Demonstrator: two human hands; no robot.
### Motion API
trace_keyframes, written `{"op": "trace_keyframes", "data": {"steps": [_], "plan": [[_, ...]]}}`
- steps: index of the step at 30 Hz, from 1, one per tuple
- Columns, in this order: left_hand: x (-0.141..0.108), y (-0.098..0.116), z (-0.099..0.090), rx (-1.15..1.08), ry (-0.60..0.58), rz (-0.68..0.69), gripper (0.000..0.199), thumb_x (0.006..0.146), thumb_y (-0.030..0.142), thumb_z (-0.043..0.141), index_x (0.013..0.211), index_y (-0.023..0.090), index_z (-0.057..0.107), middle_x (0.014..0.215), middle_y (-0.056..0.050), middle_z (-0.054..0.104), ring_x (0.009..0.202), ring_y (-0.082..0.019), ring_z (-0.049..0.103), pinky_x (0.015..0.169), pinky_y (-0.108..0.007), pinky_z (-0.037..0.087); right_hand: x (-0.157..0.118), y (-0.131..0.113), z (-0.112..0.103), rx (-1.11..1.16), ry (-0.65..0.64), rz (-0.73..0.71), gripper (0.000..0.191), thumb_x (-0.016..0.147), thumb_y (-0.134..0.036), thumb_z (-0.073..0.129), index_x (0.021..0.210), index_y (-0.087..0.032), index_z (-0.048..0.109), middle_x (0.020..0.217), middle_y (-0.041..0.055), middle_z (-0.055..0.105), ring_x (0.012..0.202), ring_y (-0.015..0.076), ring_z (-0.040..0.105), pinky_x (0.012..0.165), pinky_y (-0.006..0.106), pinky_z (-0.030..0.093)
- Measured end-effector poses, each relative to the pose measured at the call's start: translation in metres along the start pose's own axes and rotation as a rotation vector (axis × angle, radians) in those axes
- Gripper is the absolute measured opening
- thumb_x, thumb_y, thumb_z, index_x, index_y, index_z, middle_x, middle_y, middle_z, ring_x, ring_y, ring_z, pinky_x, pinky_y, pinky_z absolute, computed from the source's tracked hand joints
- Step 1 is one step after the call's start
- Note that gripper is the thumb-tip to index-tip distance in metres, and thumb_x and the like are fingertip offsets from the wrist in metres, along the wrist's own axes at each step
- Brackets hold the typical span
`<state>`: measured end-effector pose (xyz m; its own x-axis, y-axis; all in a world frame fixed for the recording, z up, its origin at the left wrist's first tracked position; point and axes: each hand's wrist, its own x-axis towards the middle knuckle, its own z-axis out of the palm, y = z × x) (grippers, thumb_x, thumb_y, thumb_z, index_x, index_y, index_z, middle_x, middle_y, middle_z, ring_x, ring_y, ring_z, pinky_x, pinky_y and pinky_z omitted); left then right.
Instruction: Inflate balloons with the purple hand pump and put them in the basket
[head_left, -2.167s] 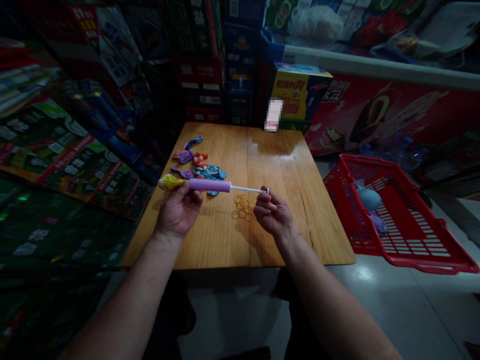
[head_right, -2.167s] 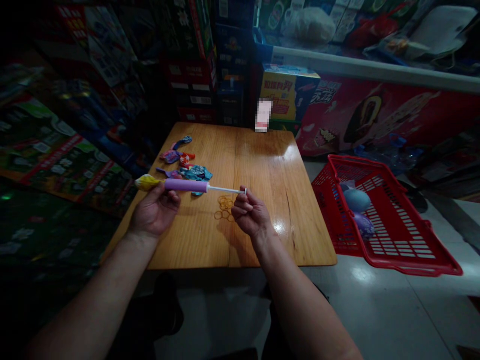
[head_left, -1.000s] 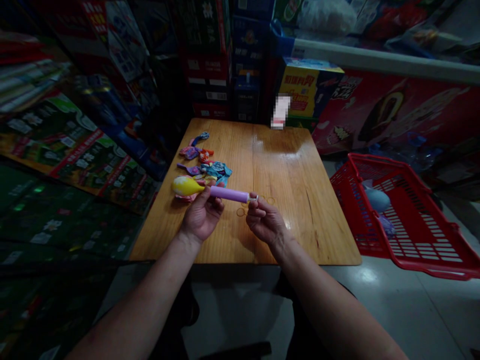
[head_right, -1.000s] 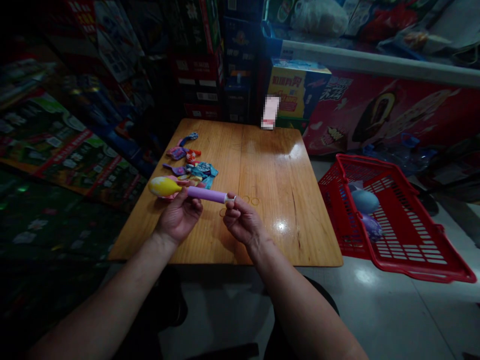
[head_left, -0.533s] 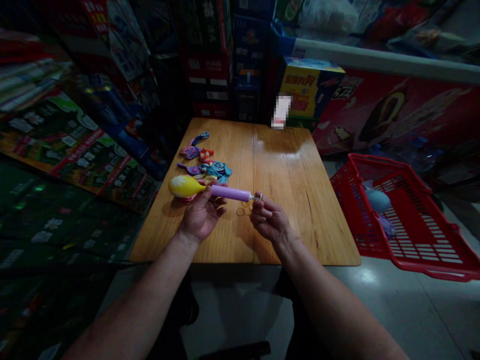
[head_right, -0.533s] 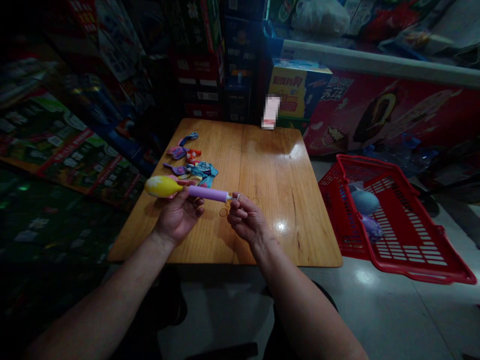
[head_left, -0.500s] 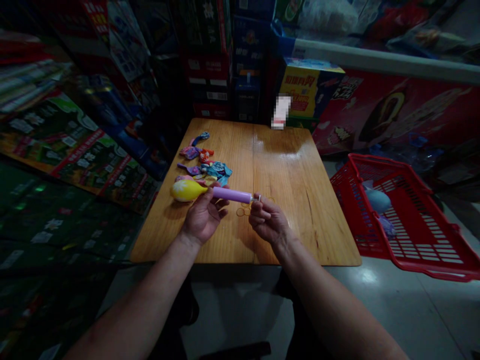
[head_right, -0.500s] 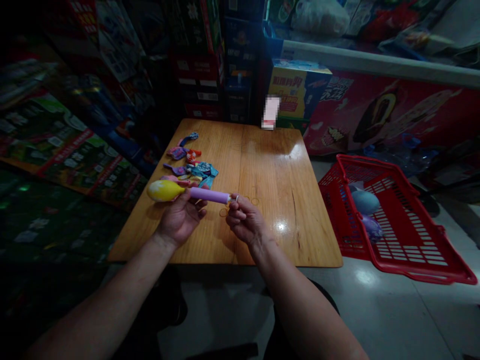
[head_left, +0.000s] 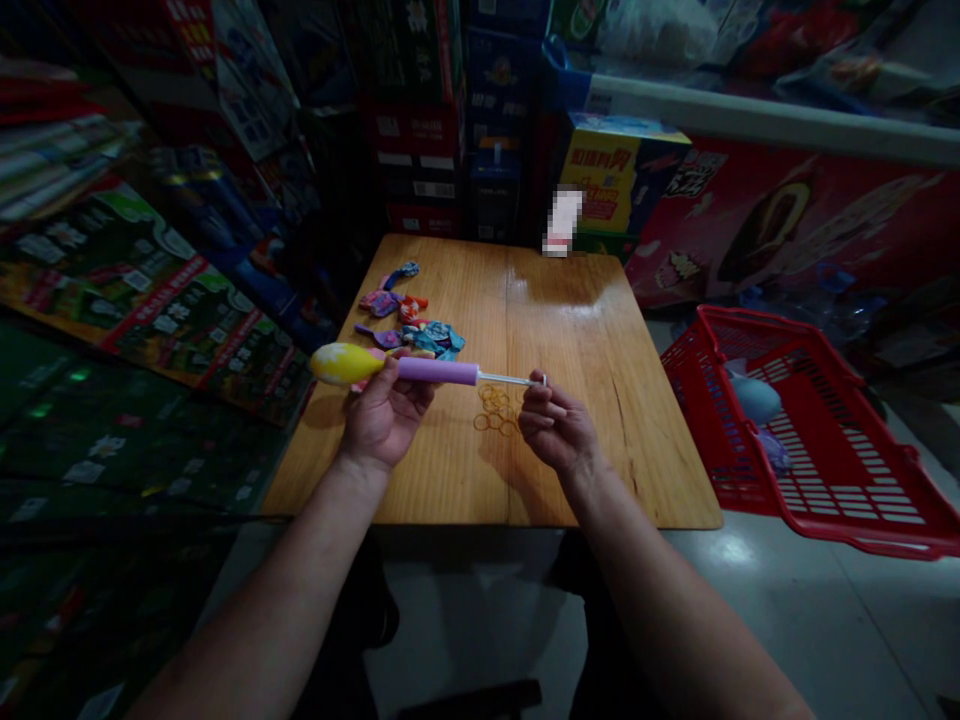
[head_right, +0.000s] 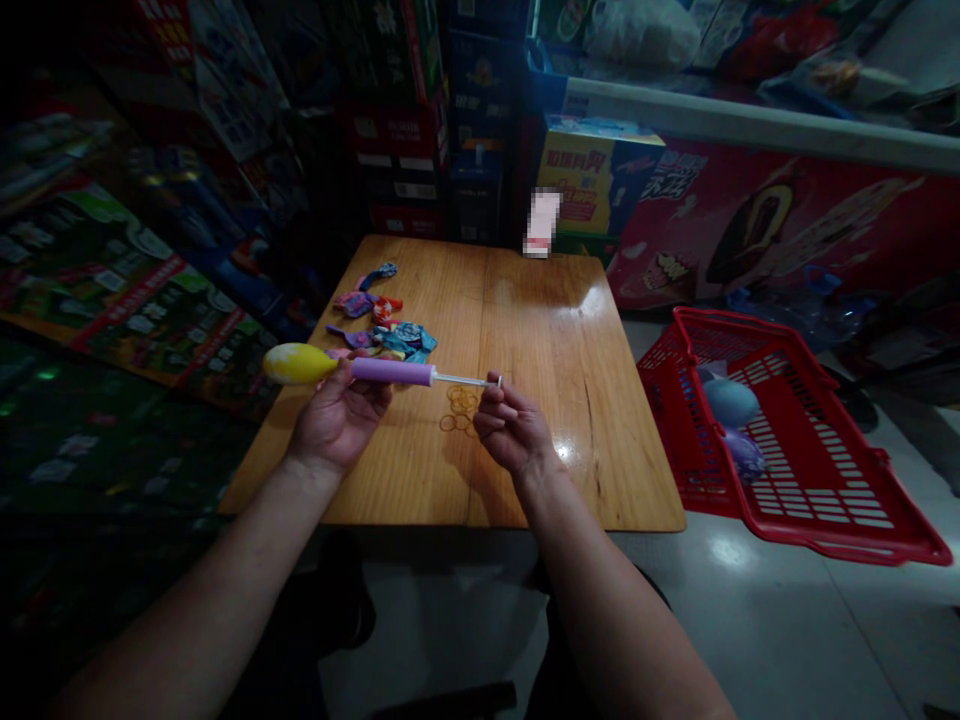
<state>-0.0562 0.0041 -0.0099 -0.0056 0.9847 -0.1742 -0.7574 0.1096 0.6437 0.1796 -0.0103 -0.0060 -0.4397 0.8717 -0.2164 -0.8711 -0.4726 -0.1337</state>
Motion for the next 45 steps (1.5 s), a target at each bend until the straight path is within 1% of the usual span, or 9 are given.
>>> {"op": "trace_keyframes", "data": {"steps": [5,11,18,22,27,32,37,41,45], "plan": [[-0.013,-0.01,0.008,-0.009,-0.075,-0.13,0.03,0.087,0.035,0.069,0.115,0.025,0.063,0.115,-0.008,0.071,0.106,-0.025,0.068,0.087,-0.043,0.057,0.002,0.017,0.0,-0.067,0.083,0.036,0.008,0.094,-0.01,0.054,0.097,-0.015,0.06,0.073,-0.0026,0.065,0.045,0.0005,0.047,0.047,0.012,0.041],[-0.009,-0.022,0.003,-0.056,0.027,-0.143,0.029,0.087,0.032,0.069,0.114,0.02,0.064,0.105,-0.008,0.072,0.094,-0.019,0.07,0.084,-0.035,0.058,0.006,0.026,-0.002,-0.048,0.097,0.063,0.009,0.095,-0.012,0.052,0.098,-0.015,0.06,0.071,-0.0032,0.063,0.043,0.0001,0.043,0.045,0.011,0.04],[-0.003,0.006,-0.001,-0.005,0.02,0.001,0.027,0.086,0.032,0.07,0.109,0.02,0.065,0.105,-0.009,0.073,0.093,-0.02,0.071,0.078,-0.032,0.06,-0.003,-0.007,0.001,-0.039,0.022,-0.039,0.019,0.1,-0.013,0.04,0.099,-0.015,0.059,0.068,-0.0056,0.06,0.039,-0.0002,0.039,0.042,0.012,0.036],[-0.013,-0.005,0.0,0.025,-0.027,-0.088,0.029,0.087,0.033,0.069,0.114,0.021,0.064,0.112,-0.01,0.072,0.097,-0.022,0.07,0.08,-0.037,0.059,-0.003,0.008,-0.001,-0.105,0.059,0.015,0.01,0.097,-0.013,0.05,0.097,-0.015,0.059,0.066,-0.0059,0.059,0.038,-0.0002,0.035,0.04,0.012,0.034],[-0.016,-0.021,0.001,-0.006,0.004,-0.1,0.025,0.087,0.029,0.069,0.109,0.019,0.066,0.101,-0.007,0.074,0.092,-0.02,0.071,0.084,-0.037,0.058,0.002,0.029,-0.007,-0.072,0.053,0.079,0.009,0.096,-0.013,0.052,0.101,-0.014,0.059,0.07,-0.0046,0.06,0.041,-0.0002,0.038,0.044,0.012,0.037],[-0.006,-0.01,0.0,0.007,0.021,-0.094,0.024,0.086,0.029,0.069,0.108,0.019,0.066,0.101,-0.008,0.073,0.09,-0.019,0.071,0.081,-0.034,0.059,0.003,0.02,-0.002,-0.057,0.081,0.067,0.009,0.096,-0.014,0.051,0.099,-0.014,0.059,0.071,-0.0041,0.06,0.042,0.0005,0.039,0.045,0.012,0.038],[-0.007,0.004,-0.001,0.04,0.01,0.009,0.026,0.086,0.032,0.07,0.109,0.021,0.066,0.105,-0.008,0.074,0.092,-0.02,0.071,0.076,-0.032,0.059,0.0,0.006,0.0,-0.058,0.035,-0.019,0.016,0.099,-0.014,0.044,0.098,-0.014,0.06,0.068,-0.0052,0.058,0.039,0.0001,0.035,0.042,0.012,0.035],[-0.014,-0.008,-0.002,0.048,-0.025,-0.096,0.026,0.087,0.032,0.069,0.111,0.022,0.066,0.108,-0.008,0.073,0.093,-0.021,0.071,0.075,-0.032,0.059,0.001,0.021,-0.005,-0.099,0.069,0.032,0.01,0.097,-0.016,0.051,0.097,-0.014,0.061,0.067,-0.0053,0.058,0.038,0.0005,0.032,0.041,0.013,0.033],[-0.013,-0.02,-0.006,0.007,0.036,-0.126,0.025,0.086,0.03,0.07,0.108,0.019,0.067,0.101,-0.007,0.074,0.085,-0.018,0.071,0.076,-0.031,0.059,0.005,0.035,-0.006,-0.118,0.093,0.057,0.007,0.095,-0.015,0.054,0.098,-0.015,0.061,0.069,-0.0051,0.059,0.041,0.0012,0.033,0.044,0.013,0.036]]}}
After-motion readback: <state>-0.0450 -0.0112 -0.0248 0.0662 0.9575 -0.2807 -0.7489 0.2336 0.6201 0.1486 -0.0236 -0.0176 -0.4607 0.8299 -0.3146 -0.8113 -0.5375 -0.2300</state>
